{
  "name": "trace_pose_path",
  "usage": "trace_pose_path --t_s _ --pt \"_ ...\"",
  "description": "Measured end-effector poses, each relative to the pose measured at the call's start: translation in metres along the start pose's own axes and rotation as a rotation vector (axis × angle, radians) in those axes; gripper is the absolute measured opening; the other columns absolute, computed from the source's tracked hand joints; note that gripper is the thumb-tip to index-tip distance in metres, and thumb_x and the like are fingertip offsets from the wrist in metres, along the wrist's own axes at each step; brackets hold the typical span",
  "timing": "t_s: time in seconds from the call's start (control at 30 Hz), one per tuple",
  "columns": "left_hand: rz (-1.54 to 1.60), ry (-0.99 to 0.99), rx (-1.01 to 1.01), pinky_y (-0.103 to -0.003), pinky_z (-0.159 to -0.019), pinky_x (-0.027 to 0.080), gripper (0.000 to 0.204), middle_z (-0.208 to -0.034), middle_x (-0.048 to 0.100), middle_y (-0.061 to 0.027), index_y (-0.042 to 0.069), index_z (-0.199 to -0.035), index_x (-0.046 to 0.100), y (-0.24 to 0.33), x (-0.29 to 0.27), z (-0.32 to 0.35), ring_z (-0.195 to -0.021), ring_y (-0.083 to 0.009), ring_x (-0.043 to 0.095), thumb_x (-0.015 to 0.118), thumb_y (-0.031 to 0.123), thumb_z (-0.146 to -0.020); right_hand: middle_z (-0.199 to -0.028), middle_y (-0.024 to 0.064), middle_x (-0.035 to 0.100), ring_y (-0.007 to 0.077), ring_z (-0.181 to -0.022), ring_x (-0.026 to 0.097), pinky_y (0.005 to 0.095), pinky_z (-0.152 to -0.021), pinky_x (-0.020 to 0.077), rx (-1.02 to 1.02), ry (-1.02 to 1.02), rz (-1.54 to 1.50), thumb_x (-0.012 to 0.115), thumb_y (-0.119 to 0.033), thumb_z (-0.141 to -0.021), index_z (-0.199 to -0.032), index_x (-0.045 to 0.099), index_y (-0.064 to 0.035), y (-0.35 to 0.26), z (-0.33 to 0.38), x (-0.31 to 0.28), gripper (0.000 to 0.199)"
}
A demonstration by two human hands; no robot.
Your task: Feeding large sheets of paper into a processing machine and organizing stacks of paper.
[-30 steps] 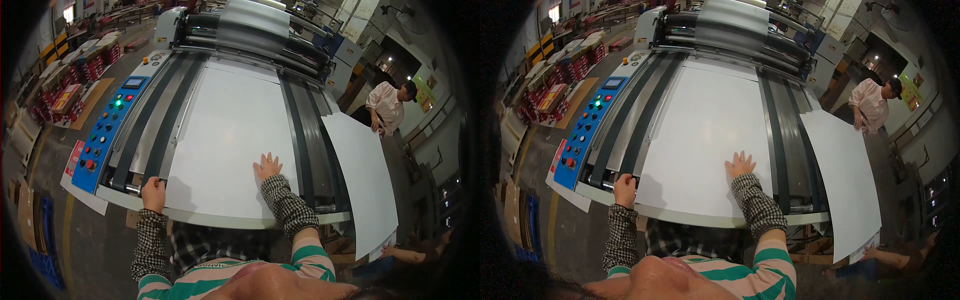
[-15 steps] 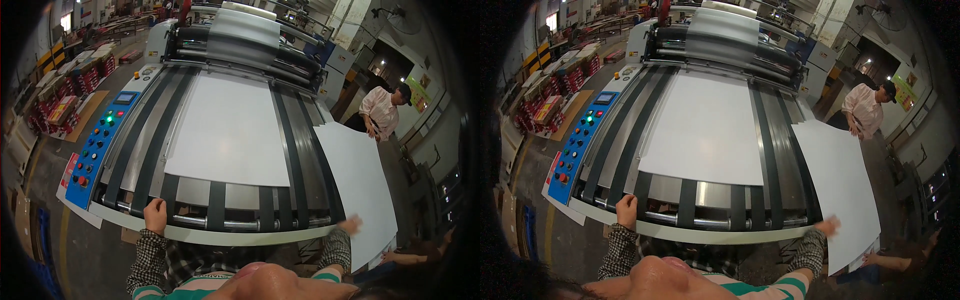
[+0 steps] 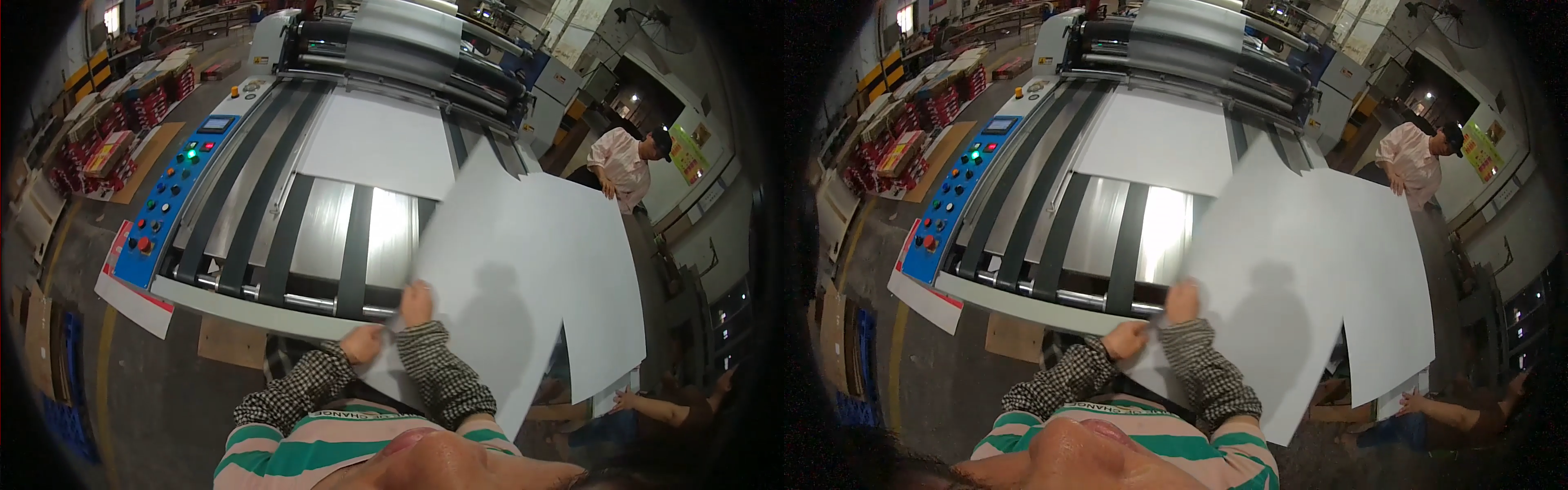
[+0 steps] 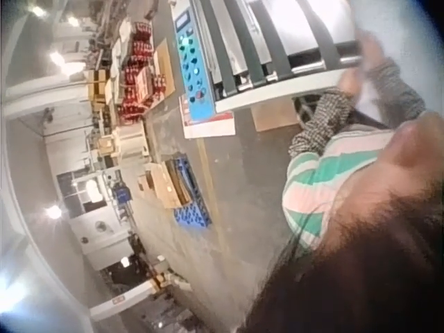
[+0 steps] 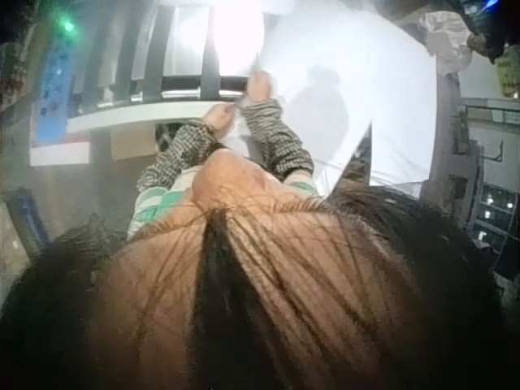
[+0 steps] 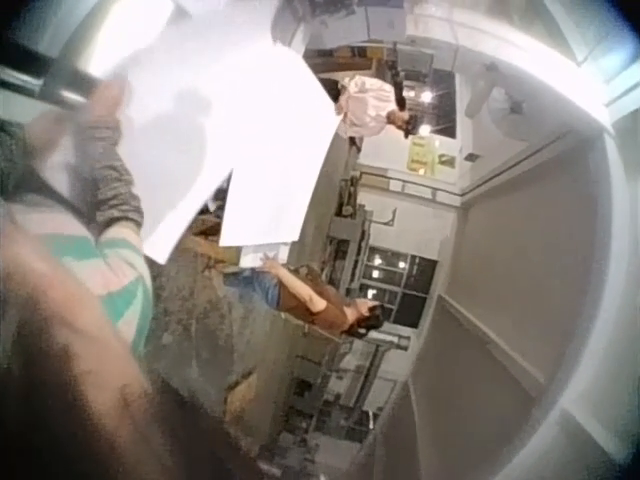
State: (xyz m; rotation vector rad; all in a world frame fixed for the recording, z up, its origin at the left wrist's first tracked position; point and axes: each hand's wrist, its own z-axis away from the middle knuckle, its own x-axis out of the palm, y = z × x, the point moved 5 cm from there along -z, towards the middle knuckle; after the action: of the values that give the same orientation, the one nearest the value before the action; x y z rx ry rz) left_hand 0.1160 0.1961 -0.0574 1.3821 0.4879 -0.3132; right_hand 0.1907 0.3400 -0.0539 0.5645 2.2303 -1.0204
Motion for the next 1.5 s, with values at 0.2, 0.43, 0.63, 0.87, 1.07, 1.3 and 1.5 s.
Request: trace_pose_path --t_s 0.2,0.43,0.63,0.87,1.07,1.3,1.5 --pt "0.592 0.216 -0.38 -0.028 -0.071 0.042 0.032 -0.09 0.057 -0.0098 -0.005 -0.101 0.05 -0.049 -0.095 0.087 -0.079 -0.0171 0.054 0.05 0.011 -0.073 -0.082 0.017 0.058 0.0317 -0.086 0.05 0.0424 -0.078 0.0372 -0.046 -0.215 -0.201 0.046 -0.02 -0.078 -0.081 0.059 -0.0005 -0.004 0.007 -0.017 0.024" --pt "0.825 0.408 -0.521 -0.027 -0.073 0.042 0.031 -0.093 0.056 -0.0093 -0.006 -0.103 0.049 -0.077 -0.117 0.166 -0.083 -0.017 0.053 0.052 0.005 -0.074 -0.131 0.0145 0.026 0.0357 -0.122 0.014 0.0517 -0.098 0.005 0.242 -0.449 0.411 0.042 -0.033 -0.08 -0.121 0.039 -0.0103 0.013 0.04 -0.067 0.046" --pt "0.9 0.416 -0.494 -0.027 -0.073 0.042 0.032 -0.094 0.057 -0.0106 -0.007 -0.103 0.049 -0.086 -0.133 0.169 -0.082 -0.0174 0.054 0.053 0.006 -0.075 -0.134 0.0135 0.018 0.0363 -0.123 0.009 0.0496 -0.099 0.0033 0.1 -0.614 0.354 0.039 -0.037 -0.082 -0.125 0.032 -0.0109 0.002 0.018 -0.041 0.051" --pt "0.808 0.473 -0.493 -0.027 -0.065 0.044 0.021 -0.079 0.059 -0.0083 -0.004 -0.09 0.056 -0.109 -0.183 0.134 -0.069 -0.0156 0.055 0.053 0.007 -0.073 -0.135 0.0129 0.015 0.0359 -0.124 0.006 0.0471 -0.1 0.0032 0.034 -0.663 0.378 0.038 -0.038 -0.082 -0.127 0.028 -0.0113 -0.002 -0.037 0.011 0.054" --pt "0.516 0.875 -0.347 -0.02 -0.045 0.04 0.012 -0.064 0.052 -0.0035 -0.001 -0.086 0.05 -0.111 -0.231 0.107 -0.055 -0.0097 0.05 0.049 0.009 -0.079 -0.129 0.0137 0.03 0.0345 -0.119 0.022 0.049 -0.097 0.0151 -0.017 -0.509 0.08 0.04 -0.036 -0.081 -0.115 0.044 -0.007 0.032 -0.102 0.026 0.045" --pt "0.551 1.076 -0.315 -0.023 -0.041 0.037 0.019 -0.063 0.048 -0.0054 -0.001 -0.089 0.048 -0.146 -0.254 0.176 -0.048 -0.0099 0.043 0.045 0.017 -0.084 -0.089 0.0119 0.054 0.0312 -0.09 0.047 0.049 -0.073 0.0359 0.033 0.216 1.067 0.057 -0.022 -0.06 -0.084 0.059 -0.0072 0.147 -0.11 -0.135 0.028" --pt "0.66 0.91 -0.261 -0.019 -0.042 0.038 0.019 -0.067 0.051 -0.006 0.0 -0.089 0.049 -0.138 -0.23 0.101 -0.053 -0.0098 0.049 0.048 0.018 -0.084 -0.115 0.0146 0.045 0.0323 -0.108 0.038 0.0495 -0.094 0.0226 0.813 0.284 1.463 0.045 -0.024 -0.079 -0.108 0.049 -0.0042 0.353 0.052 -0.381 0.035"
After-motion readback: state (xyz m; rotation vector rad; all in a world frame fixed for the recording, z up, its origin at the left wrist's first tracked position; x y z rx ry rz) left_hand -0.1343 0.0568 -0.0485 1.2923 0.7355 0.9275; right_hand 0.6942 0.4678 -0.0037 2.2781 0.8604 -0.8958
